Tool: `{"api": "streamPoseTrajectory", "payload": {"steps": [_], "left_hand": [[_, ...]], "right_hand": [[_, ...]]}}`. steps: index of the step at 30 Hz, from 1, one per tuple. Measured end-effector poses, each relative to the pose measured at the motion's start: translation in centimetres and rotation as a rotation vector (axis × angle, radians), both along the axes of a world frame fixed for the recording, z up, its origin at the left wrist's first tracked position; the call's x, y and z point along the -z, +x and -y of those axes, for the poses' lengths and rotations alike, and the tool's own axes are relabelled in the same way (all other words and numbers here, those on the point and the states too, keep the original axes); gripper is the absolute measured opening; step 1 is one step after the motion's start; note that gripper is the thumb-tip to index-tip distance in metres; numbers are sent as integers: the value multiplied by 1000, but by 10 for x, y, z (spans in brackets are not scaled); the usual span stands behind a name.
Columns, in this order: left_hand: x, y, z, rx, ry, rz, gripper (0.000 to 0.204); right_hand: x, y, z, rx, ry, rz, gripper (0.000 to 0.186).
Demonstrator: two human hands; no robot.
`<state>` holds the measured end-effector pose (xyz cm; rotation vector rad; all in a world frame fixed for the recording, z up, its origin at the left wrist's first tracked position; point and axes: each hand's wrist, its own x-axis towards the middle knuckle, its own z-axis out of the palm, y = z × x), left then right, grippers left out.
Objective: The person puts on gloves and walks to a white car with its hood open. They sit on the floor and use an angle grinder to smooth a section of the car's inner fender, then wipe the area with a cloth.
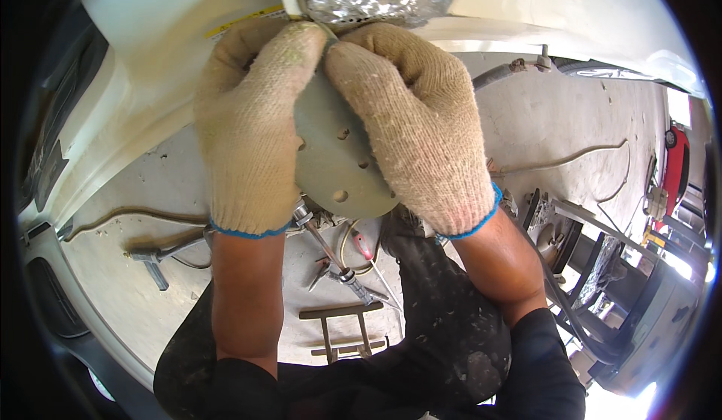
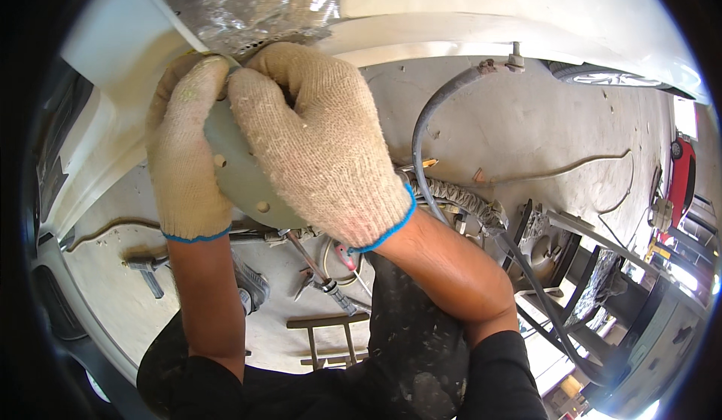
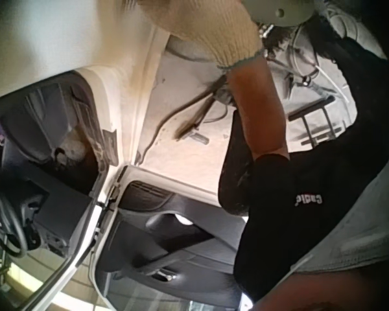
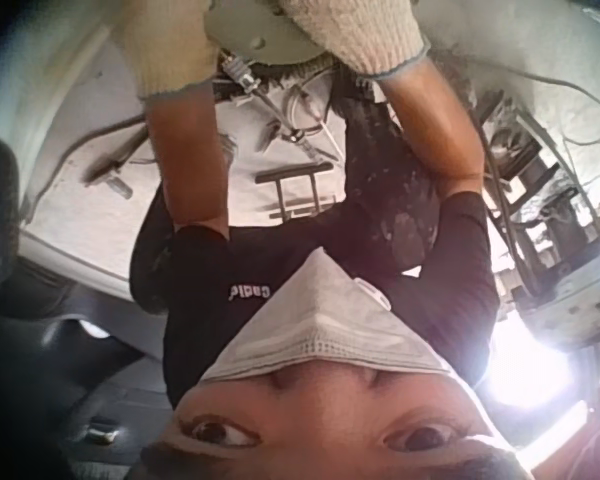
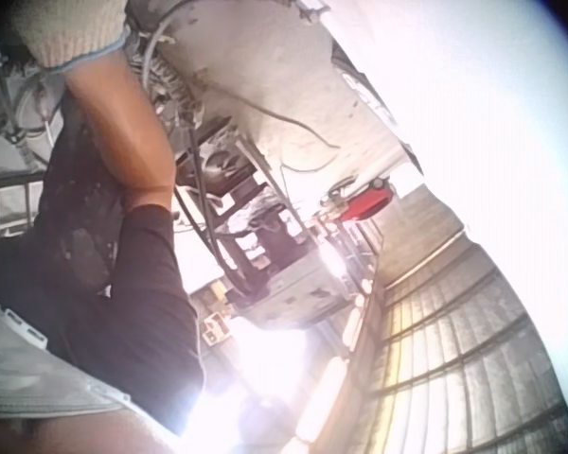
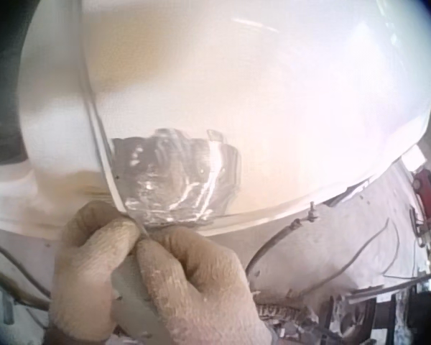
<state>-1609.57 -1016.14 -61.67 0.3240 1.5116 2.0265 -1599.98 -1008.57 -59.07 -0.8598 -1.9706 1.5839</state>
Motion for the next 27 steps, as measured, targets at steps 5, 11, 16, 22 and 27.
{"api": "streamPoseTrajectory", "payload": {"steps": [5,11,16,22,27], "left_hand": [[4,3,0,12,86,32,19],[1,1,6,44,91,-64,20],[3,-3,4,70,83,-83,20],[-5,1,2,68,84,-30,20],[-6,4,0,30,56,44,20]], "right_hand": [[7,1,4,63,5,-63,27],[4,-2,9,88,-74,-72,26],[8,-5,8,101,-41,-96,25],[6,-3,9,103,-96,-124,25],[6,-2,10,131,-94,-118,25]]}}
